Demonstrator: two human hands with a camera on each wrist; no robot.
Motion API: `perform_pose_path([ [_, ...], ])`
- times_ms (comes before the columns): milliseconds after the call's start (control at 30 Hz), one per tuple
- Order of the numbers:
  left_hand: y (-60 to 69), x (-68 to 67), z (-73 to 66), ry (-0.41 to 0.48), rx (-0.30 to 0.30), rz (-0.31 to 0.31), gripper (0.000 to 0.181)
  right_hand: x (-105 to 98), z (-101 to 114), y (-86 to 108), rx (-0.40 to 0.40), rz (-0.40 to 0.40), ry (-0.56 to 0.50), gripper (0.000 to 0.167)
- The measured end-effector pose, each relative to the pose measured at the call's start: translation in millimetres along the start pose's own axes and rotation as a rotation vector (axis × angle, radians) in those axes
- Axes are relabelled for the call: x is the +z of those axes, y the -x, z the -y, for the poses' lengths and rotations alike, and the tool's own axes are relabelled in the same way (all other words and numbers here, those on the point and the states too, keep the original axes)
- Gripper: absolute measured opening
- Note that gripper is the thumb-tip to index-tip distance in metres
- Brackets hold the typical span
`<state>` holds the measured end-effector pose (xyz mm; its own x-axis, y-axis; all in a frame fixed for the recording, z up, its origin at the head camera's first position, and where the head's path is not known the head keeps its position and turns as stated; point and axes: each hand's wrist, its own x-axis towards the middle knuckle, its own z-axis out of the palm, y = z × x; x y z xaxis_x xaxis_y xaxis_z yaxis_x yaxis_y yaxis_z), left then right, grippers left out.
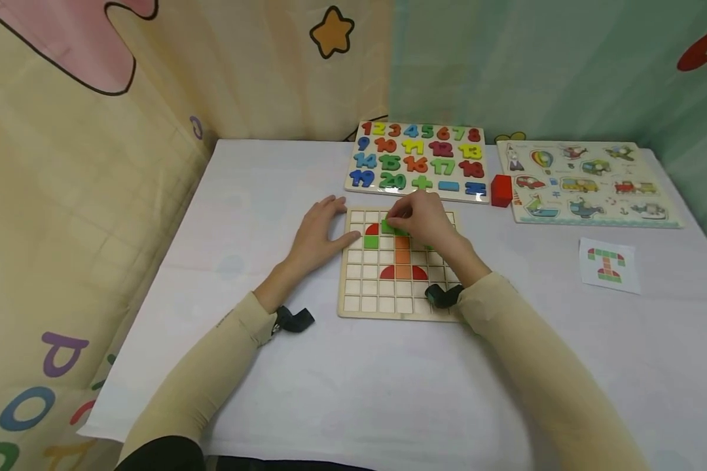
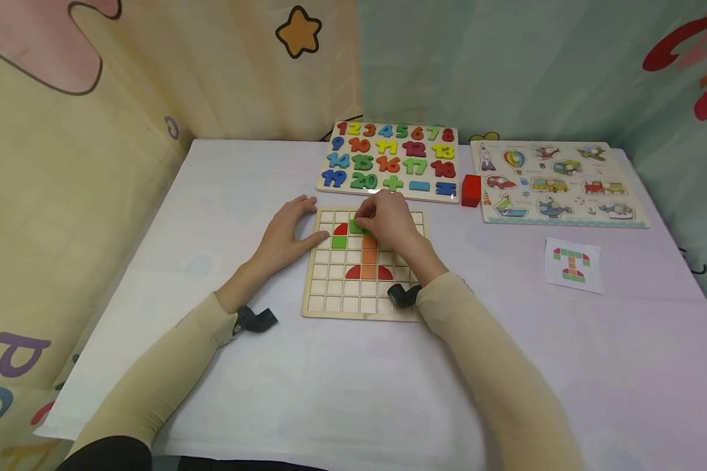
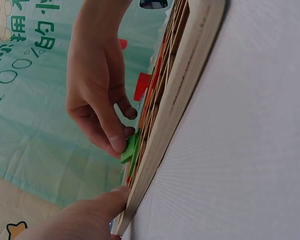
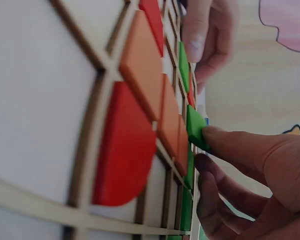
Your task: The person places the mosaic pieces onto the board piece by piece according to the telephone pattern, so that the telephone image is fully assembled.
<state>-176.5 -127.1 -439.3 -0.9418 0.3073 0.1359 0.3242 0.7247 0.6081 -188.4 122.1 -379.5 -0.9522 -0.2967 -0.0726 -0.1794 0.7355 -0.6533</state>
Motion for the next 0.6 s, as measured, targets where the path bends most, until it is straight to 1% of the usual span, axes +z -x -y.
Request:
perform_pose_path([
  [100,-1.8,-0.6,-0.5,-0.008,0.018,-0.003,0.060,1.6,0.2,2.3,0.009,-0.019,0.019,0.014],
  [167,-2.6,-0.5,-0.5,-0.009,0.019,-0.001,0.061,1.8,-0.5,3.9,0.005,-0.026,0.029,0.014],
  [267,-3.1,-0.1,0.1,-0.007,0.016,0.004,0.061,1.2,-2.0,7.6,-0.027,-0.013,0.034,0.016],
  [467,-2.3,-0.3,1.2,-0.012,0.003,0.004,0.061,0.8,-2.7,11.6,-0.120,0.019,0.059,0.021],
  [533,-1.8,-0.1,1.1,-0.008,-0.002,0.004,0.061,0.1,-2.0,12.4,-0.134,0.025,0.082,0.021],
  [600,-1.1,0.3,0.6,-0.001,-0.008,0.007,0.062,-1.4,-2.6,14.2,-0.126,0.020,0.094,0.020],
])
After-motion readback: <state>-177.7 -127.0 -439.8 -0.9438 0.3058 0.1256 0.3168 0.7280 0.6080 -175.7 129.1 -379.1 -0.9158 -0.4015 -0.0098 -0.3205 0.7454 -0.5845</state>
